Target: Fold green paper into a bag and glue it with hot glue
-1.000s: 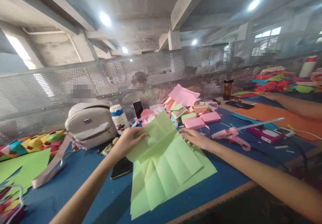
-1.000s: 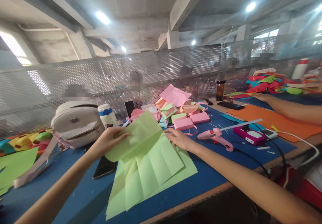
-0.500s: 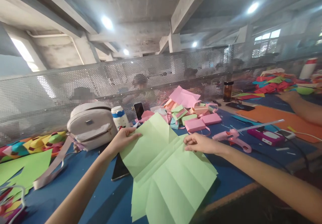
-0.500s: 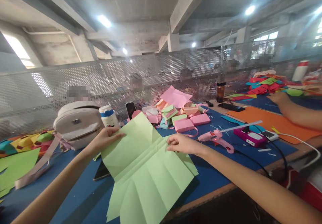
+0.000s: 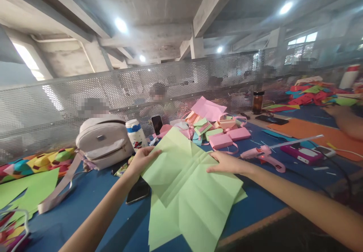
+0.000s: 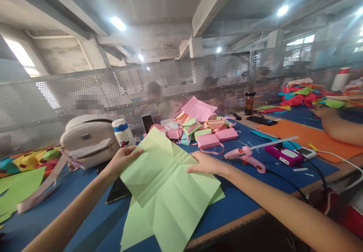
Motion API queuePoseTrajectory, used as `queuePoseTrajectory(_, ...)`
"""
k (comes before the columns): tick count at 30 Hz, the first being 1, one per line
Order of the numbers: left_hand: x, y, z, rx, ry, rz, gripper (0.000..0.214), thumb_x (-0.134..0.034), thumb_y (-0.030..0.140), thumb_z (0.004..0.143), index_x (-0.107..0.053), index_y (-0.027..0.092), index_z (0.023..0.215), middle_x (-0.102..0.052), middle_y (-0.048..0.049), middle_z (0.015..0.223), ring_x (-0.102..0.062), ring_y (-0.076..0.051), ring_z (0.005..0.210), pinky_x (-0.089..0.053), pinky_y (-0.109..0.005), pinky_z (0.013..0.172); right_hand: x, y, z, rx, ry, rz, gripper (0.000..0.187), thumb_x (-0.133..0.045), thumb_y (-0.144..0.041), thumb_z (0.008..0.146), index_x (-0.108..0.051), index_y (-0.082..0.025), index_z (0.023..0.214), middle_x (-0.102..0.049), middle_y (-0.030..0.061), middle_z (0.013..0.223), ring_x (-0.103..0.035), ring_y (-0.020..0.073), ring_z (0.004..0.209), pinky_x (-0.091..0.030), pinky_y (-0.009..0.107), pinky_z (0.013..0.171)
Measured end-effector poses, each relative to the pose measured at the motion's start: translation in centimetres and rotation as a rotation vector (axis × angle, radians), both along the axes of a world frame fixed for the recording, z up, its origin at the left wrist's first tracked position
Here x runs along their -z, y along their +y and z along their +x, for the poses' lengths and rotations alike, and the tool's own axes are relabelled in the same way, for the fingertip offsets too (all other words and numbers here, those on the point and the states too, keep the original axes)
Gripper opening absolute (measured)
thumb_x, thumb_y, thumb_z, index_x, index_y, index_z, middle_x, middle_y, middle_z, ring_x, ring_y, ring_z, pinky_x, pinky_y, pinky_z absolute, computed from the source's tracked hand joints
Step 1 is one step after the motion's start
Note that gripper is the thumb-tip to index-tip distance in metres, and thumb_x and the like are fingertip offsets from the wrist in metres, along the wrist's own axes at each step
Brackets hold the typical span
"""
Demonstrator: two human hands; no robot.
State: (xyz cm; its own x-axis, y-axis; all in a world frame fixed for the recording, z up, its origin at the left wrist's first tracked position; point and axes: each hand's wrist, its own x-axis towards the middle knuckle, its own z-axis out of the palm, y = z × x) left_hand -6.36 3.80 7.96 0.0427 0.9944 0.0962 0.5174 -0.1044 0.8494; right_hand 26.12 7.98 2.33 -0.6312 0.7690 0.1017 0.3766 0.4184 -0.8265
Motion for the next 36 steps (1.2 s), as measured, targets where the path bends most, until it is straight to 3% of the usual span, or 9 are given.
queuePoseTrajectory(4, 1.0, -0.7, 0.1, -0.058, 0.059, 0.029, 0.050, -0.067, 0.049, 0.072, -0.064, 0.013, 0.106, -0.075, -0.0154, 0.096, -0.072, -0.031, 0.085, -0.057, -0.042, 0.070, -1.0, 0.1, 0.9, 0.030, -0.175, 0.111, 0.039, -0.070, -0.033, 0.076, -0.068, -0.019, 0.112, -0.071, 0.0090, 0.115, -0.063, 0.0320, 0.105, -0.050, 0.036, 0.083)
queuePoseTrajectory(7, 0.8, -1.9, 1.5, -0.091, 0.281, 0.371, 0.061, -0.067, 0.033, 0.076, -0.049, 0.017, 0.132, -0.056, -0.0167, 0.139, -0.052, -0.032, 0.129, -0.045, -0.048, 0.102, -2.1, 0.5, 0.8, -0.028, -0.335, 0.176, 0.032, -0.072, -0.031, 0.074, -0.072, -0.019, 0.104, -0.072, 0.0084, 0.110, -0.064, 0.0312, 0.102, -0.049, 0.033, 0.082)
queuePoseTrajectory(9, 0.4, -2.7, 3.4, -0.027, 0.550, 0.616, 0.065, -0.066, 0.025, 0.081, -0.041, 0.021, 0.141, -0.050, -0.0142, 0.146, -0.044, -0.031, 0.137, -0.035, -0.050, 0.111, -2.9, 0.7, 0.1, -0.087, -0.445, 0.217, 0.025, -0.076, -0.028, 0.070, -0.074, -0.017, 0.093, -0.073, 0.0081, 0.101, -0.066, 0.0298, 0.096, -0.048, 0.031, 0.077)
queuePoseTrajectory(11, 0.1, -2.8, 5.3, 0.119, 0.781, 0.588, 0.070, -0.075, 0.020, 0.076, -0.045, 0.024, 0.139, -0.053, -0.0105, 0.144, -0.046, -0.031, 0.134, -0.035, -0.047, 0.111, -3.5, 0.9, -1.1, -0.118, -0.535, 0.271, 0.025, -0.079, -0.025, 0.068, -0.074, -0.017, 0.092, -0.073, 0.0088, 0.099, -0.067, 0.0299, 0.095, -0.047, 0.029, 0.074)
queuePoseTrajectory(13, 0.5, -2.3, 6.9, 0.147, 0.920, 0.396, 0.058, -0.080, 0.018, 0.073, -0.058, 0.023, 0.126, -0.059, -0.0090, 0.137, -0.051, -0.031, 0.129, -0.038, -0.045, 0.107, -3.9, 0.8, -2.2, -0.115, -0.608, 0.335, 0.028, -0.079, -0.023, 0.069, -0.075, -0.018, 0.096, -0.073, 0.0103, 0.103, -0.066, 0.0315, 0.100, -0.046, 0.030, 0.073)
queuePoseTrajectory(16, 1.9, -0.7, 7.8, 0.145, 0.940, 0.280, 0.023, -0.081, 0.019, 0.073, -0.070, 0.020, 0.093, -0.069, -0.0068, 0.118, -0.064, -0.028, 0.111, -0.046, -0.038, 0.092, -4.0, 0.4, -3.4, -0.074, -0.686, 0.431, 0.025, -0.073, -0.016, 0.073, -0.076, -0.019, 0.097, -0.074, 0.0116, 0.105, -0.066, 0.0325, 0.103, -0.044, 0.030, 0.071)
queuePoseTrajectory(20, 3.8, 0.1, 7.6, 0.099, 0.949, 0.207, 0.018, -0.078, 0.019, 0.074, -0.071, 0.019, 0.091, -0.075, -0.0053, 0.100, -0.069, -0.026, 0.095, -0.048, -0.033, 0.079, -3.1, -0.4, -3.6, -0.013, -0.708, 0.533, 0.027, -0.064, -0.007, 0.073, -0.076, -0.021, 0.093, -0.076, 0.0094, 0.098, -0.068, 0.0289, 0.096, -0.040, 0.028, 0.067)
queuePoseTrajectory(29, 5.0, -2.5, 8.6, 0.125, 1.066, 0.306, 0.016, -0.067, 0.008, 0.080, -0.071, 0.022, 0.087, -0.075, -0.0013, 0.090, -0.067, -0.022, 0.092, -0.042, -0.034, 0.081, -0.3, -2.1, -3.2, -0.024, -0.658, 0.673, 0.027, -0.054, -0.005, 0.083, -0.075, -0.021, 0.088, -0.073, 0.0046, 0.088, -0.066, 0.0221, 0.092, -0.036, 0.027, 0.063)
queuePoseTrajectory(36, 7.0, -4.4, 9.4, 0.206, 1.228, 0.452, 0.025, -0.052, 0.000, 0.087, -0.072, 0.015, 0.081, -0.070, -0.0085, 0.084, -0.066, -0.025, 0.089, -0.046, -0.042, 0.091, 0.7, -5.0, -3.1, -0.098, -0.785, 0.860, 0.027, -0.052, 0.003, 0.085, -0.071, -0.012, 0.095, -0.070, 0.0100, 0.097, -0.063, 0.0253, 0.097, -0.045, 0.033, 0.073)
